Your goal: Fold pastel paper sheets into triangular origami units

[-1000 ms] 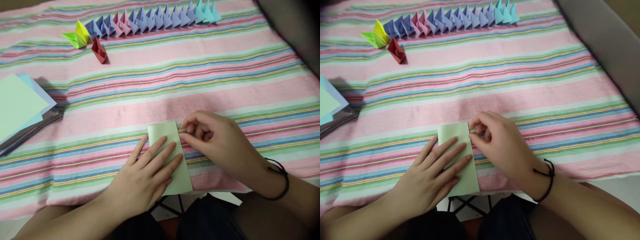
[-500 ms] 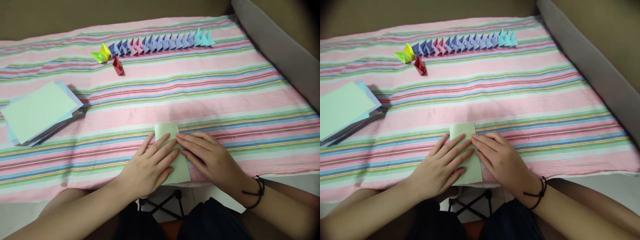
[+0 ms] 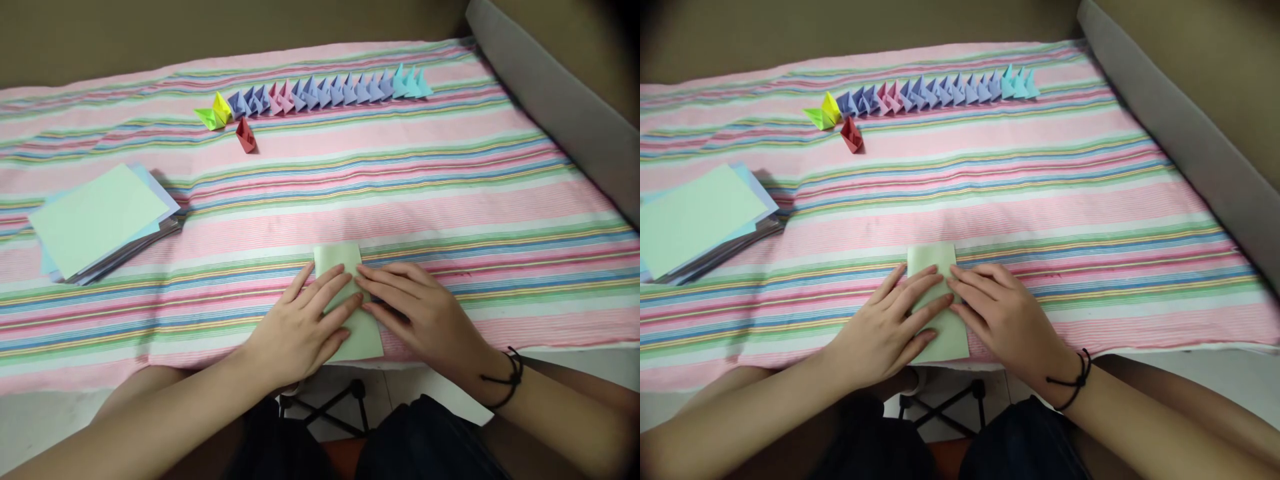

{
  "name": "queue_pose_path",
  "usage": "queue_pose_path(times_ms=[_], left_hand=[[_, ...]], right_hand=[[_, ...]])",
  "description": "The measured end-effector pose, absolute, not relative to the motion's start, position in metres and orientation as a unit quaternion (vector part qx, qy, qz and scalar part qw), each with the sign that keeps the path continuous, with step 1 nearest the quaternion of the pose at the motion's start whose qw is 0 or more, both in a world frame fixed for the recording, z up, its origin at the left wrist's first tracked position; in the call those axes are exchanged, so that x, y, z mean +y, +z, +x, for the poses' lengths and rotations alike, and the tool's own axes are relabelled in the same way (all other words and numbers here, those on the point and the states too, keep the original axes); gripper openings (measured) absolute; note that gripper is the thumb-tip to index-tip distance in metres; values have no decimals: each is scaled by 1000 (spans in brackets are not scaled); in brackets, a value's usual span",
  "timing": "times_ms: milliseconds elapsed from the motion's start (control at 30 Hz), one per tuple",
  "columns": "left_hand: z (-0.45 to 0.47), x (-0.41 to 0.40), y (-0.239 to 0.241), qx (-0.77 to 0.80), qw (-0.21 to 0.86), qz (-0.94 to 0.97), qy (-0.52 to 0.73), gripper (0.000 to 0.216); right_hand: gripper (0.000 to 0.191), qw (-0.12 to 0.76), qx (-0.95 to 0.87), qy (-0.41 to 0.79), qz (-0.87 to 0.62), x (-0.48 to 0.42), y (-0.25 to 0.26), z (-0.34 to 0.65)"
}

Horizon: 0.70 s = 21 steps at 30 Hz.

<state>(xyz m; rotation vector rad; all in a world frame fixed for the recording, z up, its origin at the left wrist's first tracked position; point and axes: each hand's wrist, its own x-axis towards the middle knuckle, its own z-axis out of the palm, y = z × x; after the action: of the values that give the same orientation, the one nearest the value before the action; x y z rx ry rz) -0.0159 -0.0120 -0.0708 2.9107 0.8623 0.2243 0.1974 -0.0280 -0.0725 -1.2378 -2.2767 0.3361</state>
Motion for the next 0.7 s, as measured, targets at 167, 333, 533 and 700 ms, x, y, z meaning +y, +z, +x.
queue_pose_path(times_ms=[167, 333, 533, 700], left_hand=[[-16, -11, -70, 284, 56, 954, 76, 45], [-16, -14, -69, 288, 34, 954, 82, 45], [-12, -27, -69, 308, -32, 944, 113, 40], [-12, -29, -65, 301, -63, 944, 121, 32]], right_hand=[[29, 263, -848, 117, -444, -28, -73, 197], [26, 259, -854, 114, -437, -26, -73, 198], [26, 252, -857, 105, -438, -26, -76, 200], [26, 266, -857, 95, -431, -25, -82, 201]])
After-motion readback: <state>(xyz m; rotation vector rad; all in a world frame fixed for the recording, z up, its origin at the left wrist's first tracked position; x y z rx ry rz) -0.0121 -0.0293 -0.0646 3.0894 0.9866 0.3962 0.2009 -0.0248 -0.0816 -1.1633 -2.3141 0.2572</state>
